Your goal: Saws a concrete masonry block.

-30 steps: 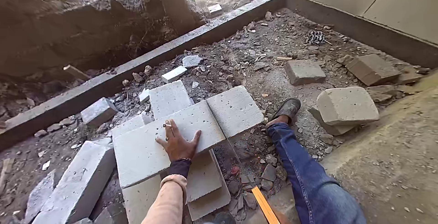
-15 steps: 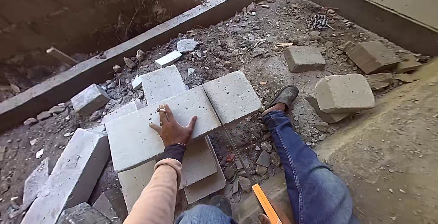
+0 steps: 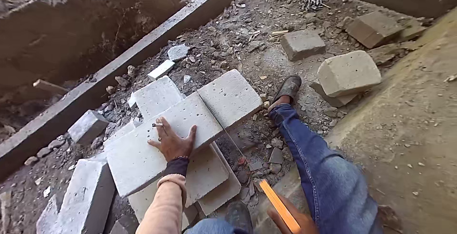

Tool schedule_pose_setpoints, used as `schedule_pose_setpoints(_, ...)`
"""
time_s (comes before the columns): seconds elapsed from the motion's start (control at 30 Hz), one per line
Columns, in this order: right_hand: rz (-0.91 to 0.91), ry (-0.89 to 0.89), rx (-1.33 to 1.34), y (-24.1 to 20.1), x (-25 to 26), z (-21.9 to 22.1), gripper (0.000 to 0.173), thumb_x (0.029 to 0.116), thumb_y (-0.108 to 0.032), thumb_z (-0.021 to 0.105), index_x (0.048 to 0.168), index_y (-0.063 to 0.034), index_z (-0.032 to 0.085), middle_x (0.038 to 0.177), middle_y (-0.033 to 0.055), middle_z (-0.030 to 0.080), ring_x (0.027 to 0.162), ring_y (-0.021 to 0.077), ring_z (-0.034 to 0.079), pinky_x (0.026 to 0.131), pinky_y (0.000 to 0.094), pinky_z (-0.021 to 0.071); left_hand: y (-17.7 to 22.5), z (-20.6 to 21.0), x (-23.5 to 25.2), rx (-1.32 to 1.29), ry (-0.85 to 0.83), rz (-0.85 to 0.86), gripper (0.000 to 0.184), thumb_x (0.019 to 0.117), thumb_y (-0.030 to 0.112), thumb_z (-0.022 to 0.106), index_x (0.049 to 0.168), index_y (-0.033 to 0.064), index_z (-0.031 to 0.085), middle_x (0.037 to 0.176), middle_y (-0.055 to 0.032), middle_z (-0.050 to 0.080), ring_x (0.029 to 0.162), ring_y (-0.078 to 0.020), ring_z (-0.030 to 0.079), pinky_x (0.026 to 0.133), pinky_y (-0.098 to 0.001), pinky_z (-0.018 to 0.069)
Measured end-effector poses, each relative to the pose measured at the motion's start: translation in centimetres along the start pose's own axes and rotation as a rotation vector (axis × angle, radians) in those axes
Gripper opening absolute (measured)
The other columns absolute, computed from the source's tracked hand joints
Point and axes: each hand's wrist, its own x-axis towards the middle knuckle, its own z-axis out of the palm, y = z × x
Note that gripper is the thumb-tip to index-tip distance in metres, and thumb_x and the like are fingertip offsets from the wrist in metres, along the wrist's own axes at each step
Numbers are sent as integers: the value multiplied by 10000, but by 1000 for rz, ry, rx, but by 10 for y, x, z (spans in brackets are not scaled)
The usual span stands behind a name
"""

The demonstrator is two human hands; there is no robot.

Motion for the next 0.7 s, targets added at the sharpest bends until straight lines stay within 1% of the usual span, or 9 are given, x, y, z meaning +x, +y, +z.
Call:
schedule_pose_setpoints(0.07,-44,46,5,-30,79,23,544,1003,-512,598,1418,-160,616,1042,25,758,894,132,730,818,412,622,-2,3,-3,-8,10,-24,1273,747,883,563,1659,104,135,1684,-188,251,1526,-372,323,1175,-765,82)
schedule_pose_setpoints(0.17,-53,39,38,-97,169,43,540,1007,-547,580,1374,-155,639,926,112,733,797,263,718,723,544,596,-1,4,2,-8,44,-58,1275,730,891,577,1660,127,154,1683,-159,272,1531,-329,327,1190,-740,75)
schedule_pose_setpoints(0.23,-17,-8,36,-91,162,41,600,996,-616,545,1440,-215,585,969,115,730,841,276,718,751,572,589,-3,2,2,-2,34,-68,1305,714,904,577,1661,120,140,1683,-168,266,1524,-341,337,1191,-734,83)
schedule_pose_setpoints(0.3,2,1,16,-38,109,36,610,990,-623,545,1486,-267,544,1046,37,747,903,172,730,817,475,615,-2,1,0,-1,17,-67,1327,706,911,583,1662,114,124,1685,-177,256,1518,-352,344,1196,-728,83)
schedule_pose_setpoints(0.4,-12,22,21,22,3,15,590,1013,-448,623,1496,-120,537,1170,56,749,975,130,736,867,407,622,-2,0,-1,-19,15,-35,1300,724,879,605,1658,104,140,1681,-185,262,1530,-351,323,1194,-733,79)
schedule_pose_setpoints(0.43,-13,14,34,28,-5,11,581,1019,-409,631,1495,-91,532,1197,66,742,1002,128,730,894,397,613,-3,1,0,-26,19,-17,1284,735,868,610,1657,103,148,1679,-190,263,1532,-357,314,1190,-741,81)
schedule_pose_setpoints(0.53,-64,79,51,3,61,31,534,1007,-466,615,1423,-131,612,1111,6,755,960,82,722,866,343,618,-5,2,0,-30,10,-14,1273,744,857,606,1656,95,150,1680,-201,257,1542,-363,295,1195,-741,64)
schedule_pose_setpoints(0.6,-63,88,66,-41,116,46,534,1001,-497,609,1413,-158,614,1001,44,747,850,157,721,778,432,619,-2,1,3,-30,13,-46,1282,737,871,599,1658,103,145,1682,-189,257,1542,-343,300,1203,-729,52)
schedule_pose_setpoints(0.7,13,5,68,-65,135,42,641,978,-658,538,1474,-252,547,913,75,715,758,235,695,685,529,585,-2,-1,3,-16,4,-78,1307,716,903,580,1660,115,139,1683,-171,266,1538,-317,315,1213,-710,48)
